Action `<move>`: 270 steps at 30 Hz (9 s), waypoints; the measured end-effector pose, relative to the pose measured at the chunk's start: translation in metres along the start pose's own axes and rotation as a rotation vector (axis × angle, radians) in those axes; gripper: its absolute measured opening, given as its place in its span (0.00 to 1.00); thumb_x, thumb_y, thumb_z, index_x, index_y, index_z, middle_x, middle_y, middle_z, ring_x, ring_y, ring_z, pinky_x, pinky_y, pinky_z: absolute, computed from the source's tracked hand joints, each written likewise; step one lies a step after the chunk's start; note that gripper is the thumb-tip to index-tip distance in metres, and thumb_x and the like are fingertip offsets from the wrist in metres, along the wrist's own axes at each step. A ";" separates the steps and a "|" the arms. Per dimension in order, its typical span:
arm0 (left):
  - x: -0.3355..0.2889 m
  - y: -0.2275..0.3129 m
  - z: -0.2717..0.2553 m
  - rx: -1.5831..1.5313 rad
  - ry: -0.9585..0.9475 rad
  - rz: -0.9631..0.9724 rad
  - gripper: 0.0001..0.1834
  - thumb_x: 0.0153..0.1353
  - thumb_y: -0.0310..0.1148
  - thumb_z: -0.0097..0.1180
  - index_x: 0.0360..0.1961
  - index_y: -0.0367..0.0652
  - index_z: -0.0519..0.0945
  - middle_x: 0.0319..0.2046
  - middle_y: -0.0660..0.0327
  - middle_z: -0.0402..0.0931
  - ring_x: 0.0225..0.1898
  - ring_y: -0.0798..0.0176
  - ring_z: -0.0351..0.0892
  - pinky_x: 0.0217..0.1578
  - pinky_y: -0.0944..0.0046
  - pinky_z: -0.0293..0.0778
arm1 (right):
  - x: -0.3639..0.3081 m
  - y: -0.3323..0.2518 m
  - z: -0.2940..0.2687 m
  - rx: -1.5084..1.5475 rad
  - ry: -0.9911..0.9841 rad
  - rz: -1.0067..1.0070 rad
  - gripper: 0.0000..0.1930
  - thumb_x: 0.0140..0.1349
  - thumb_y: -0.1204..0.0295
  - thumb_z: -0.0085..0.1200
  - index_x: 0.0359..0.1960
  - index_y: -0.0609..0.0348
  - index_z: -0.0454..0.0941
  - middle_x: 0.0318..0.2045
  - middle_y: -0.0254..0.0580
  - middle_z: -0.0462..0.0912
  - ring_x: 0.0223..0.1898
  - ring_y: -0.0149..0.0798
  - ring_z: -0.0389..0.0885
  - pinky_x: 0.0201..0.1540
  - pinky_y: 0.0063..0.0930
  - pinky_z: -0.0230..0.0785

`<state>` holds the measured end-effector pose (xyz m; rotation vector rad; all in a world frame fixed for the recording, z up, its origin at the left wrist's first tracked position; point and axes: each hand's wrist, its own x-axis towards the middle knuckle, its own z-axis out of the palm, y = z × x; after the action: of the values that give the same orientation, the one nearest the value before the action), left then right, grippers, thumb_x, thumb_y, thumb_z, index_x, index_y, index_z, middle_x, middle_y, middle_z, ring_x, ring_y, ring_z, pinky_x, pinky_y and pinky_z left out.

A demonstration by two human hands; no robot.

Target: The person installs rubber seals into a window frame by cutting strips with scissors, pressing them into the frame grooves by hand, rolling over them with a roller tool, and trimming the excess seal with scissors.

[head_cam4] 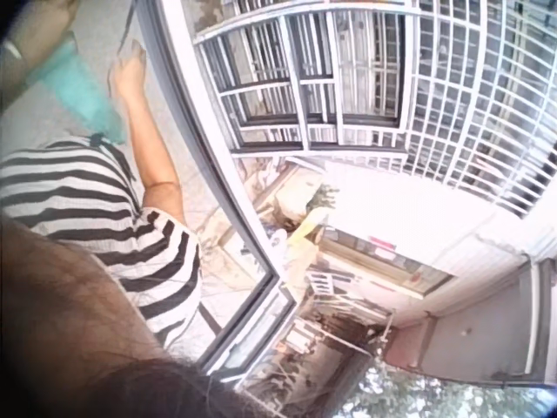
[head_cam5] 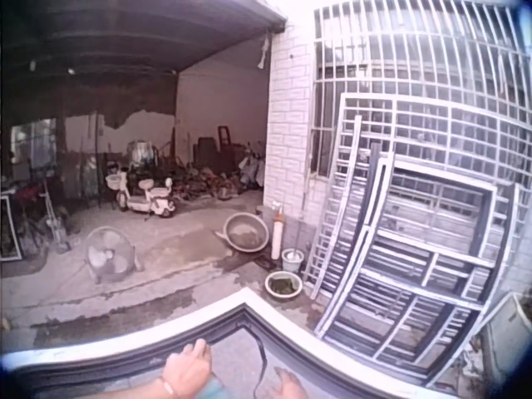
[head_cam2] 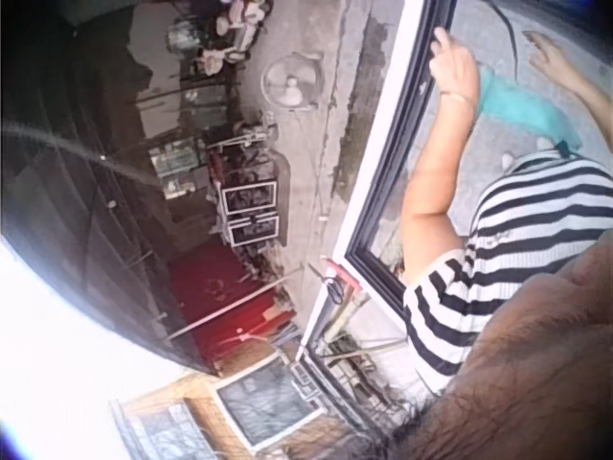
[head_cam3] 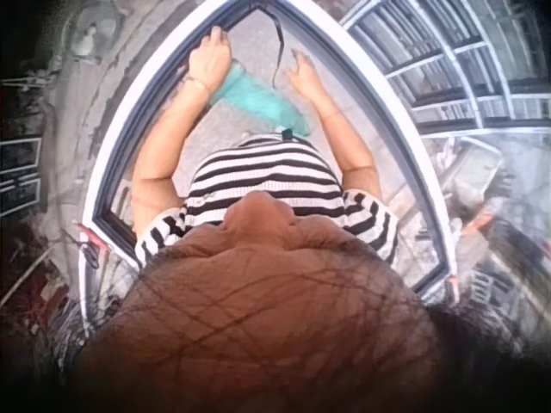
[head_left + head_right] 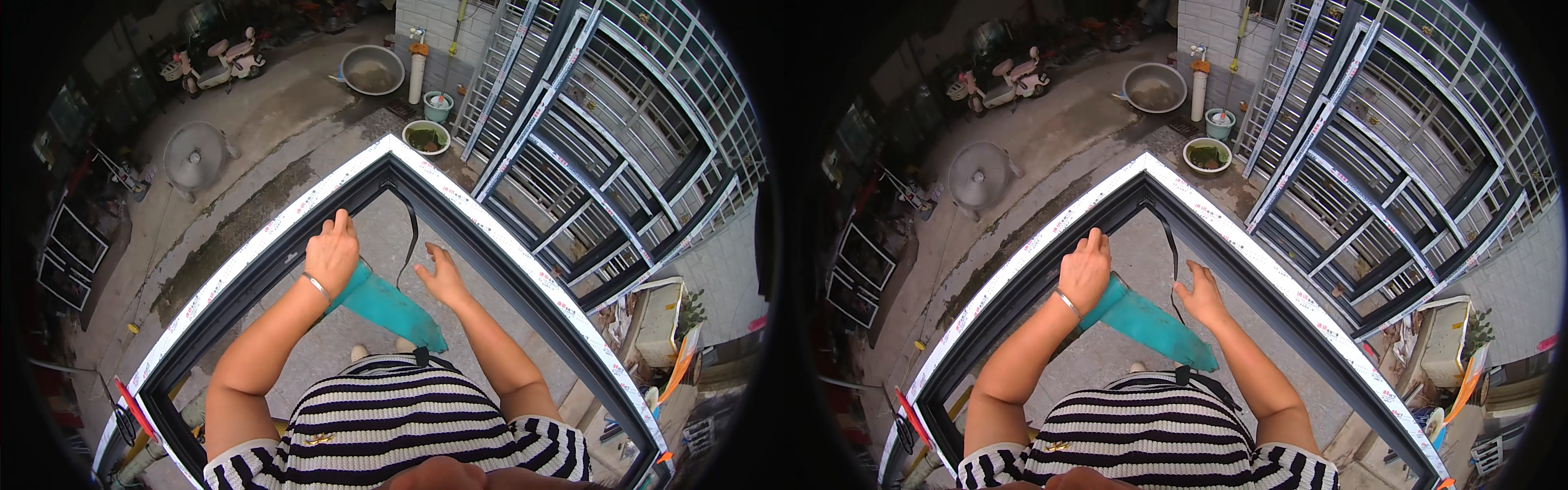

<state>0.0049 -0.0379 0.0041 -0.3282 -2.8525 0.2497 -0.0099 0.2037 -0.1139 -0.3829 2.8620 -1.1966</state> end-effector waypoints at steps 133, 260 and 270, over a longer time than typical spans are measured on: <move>-0.127 0.535 -0.050 -2.165 -0.657 -0.098 0.14 0.70 0.36 0.47 0.25 0.45 0.69 0.19 0.69 0.62 0.21 0.75 0.57 0.21 0.72 0.53 | -0.706 0.067 -0.498 0.368 0.539 0.891 0.08 0.59 0.71 0.63 0.38 0.57 0.79 0.25 0.26 0.78 0.27 0.20 0.73 0.28 0.15 0.63; -0.155 0.904 -0.260 -1.315 0.036 1.797 0.05 0.48 0.25 0.62 0.23 0.37 0.78 0.23 0.51 0.78 0.29 0.47 0.79 0.32 0.52 0.74 | -0.632 0.081 -0.416 -0.647 0.991 1.507 0.26 0.58 0.81 0.45 0.60 0.76 0.63 0.33 0.60 0.80 0.32 0.57 0.84 0.36 0.45 0.78; -0.155 0.905 -0.256 -1.347 0.026 1.898 0.05 0.45 0.21 0.59 0.23 0.38 0.75 0.25 0.51 0.76 0.34 0.44 0.75 0.37 0.50 0.71 | -0.630 0.092 -0.416 -0.619 1.070 1.457 0.22 0.58 0.81 0.45 0.55 0.76 0.66 0.24 0.62 0.80 0.27 0.61 0.82 0.32 0.49 0.76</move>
<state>0.4010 0.8286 0.0326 -2.7810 -1.1398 -1.2833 0.5357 0.7013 0.0656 2.4475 2.5839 -0.1095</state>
